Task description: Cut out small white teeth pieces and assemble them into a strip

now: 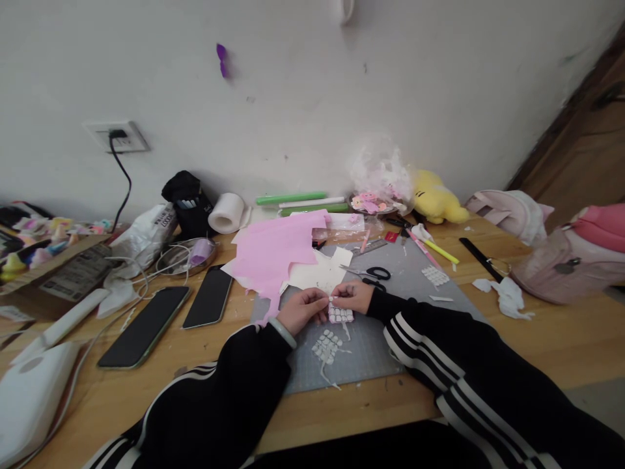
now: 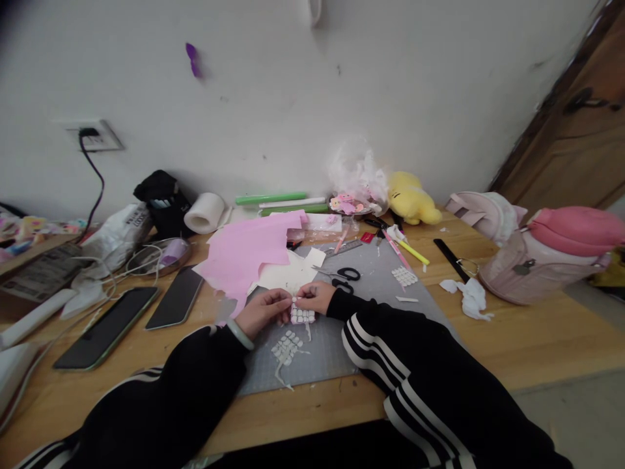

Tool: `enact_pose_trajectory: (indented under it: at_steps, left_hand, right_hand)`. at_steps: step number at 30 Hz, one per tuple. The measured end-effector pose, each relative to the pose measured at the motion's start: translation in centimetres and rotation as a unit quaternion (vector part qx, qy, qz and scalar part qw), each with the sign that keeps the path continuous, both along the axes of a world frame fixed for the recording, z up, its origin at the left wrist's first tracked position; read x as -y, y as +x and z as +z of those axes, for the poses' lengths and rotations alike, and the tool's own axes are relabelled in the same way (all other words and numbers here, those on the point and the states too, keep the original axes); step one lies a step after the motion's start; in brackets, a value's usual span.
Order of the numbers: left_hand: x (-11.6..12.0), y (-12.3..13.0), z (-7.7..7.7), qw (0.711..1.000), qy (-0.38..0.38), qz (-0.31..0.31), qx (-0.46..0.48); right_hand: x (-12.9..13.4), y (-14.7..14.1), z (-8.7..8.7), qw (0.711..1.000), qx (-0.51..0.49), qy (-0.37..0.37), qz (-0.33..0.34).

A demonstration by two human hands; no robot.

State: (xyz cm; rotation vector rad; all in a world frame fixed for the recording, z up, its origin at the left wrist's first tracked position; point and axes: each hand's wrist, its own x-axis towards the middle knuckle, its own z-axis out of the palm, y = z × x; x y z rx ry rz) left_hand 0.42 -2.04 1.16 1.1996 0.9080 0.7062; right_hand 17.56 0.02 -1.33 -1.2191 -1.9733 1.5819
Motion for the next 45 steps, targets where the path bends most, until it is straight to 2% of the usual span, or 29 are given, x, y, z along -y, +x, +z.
enact_pose_trajectory:
  at_steps: [15, 27, 33, 39, 45]
  left_hand:
    - [-0.3, 0.1, 0.3, 0.999, 0.016, 0.007, -0.038]
    - [-0.2, 0.2, 0.6, 0.999, 0.003, 0.023, -0.037]
    - [-0.3, 0.1, 0.7, 0.999, 0.006, 0.014, -0.044]
    - [-0.4, 0.1, 0.6, 0.999, 0.008, 0.033, -0.038]
    - [-0.3, 0.0, 0.8, 0.999, -0.018, 0.029, -0.030]
  right_hand:
    - [0.0, -0.3, 0.6, 0.999, -0.023, -0.024, -0.016]
    - [0.1, -0.6, 2.3, 0.990, -0.107, -0.045, -0.080]
    - [0.0, -0.7, 2.4, 0.988, -0.115, -0.043, -0.094]
    - [-0.3, -0.6, 2.5, 0.987, -0.116, -0.053, -0.093]
    - [-0.1, -0.5, 2.7, 0.984, -0.136, -0.057, -0.103]
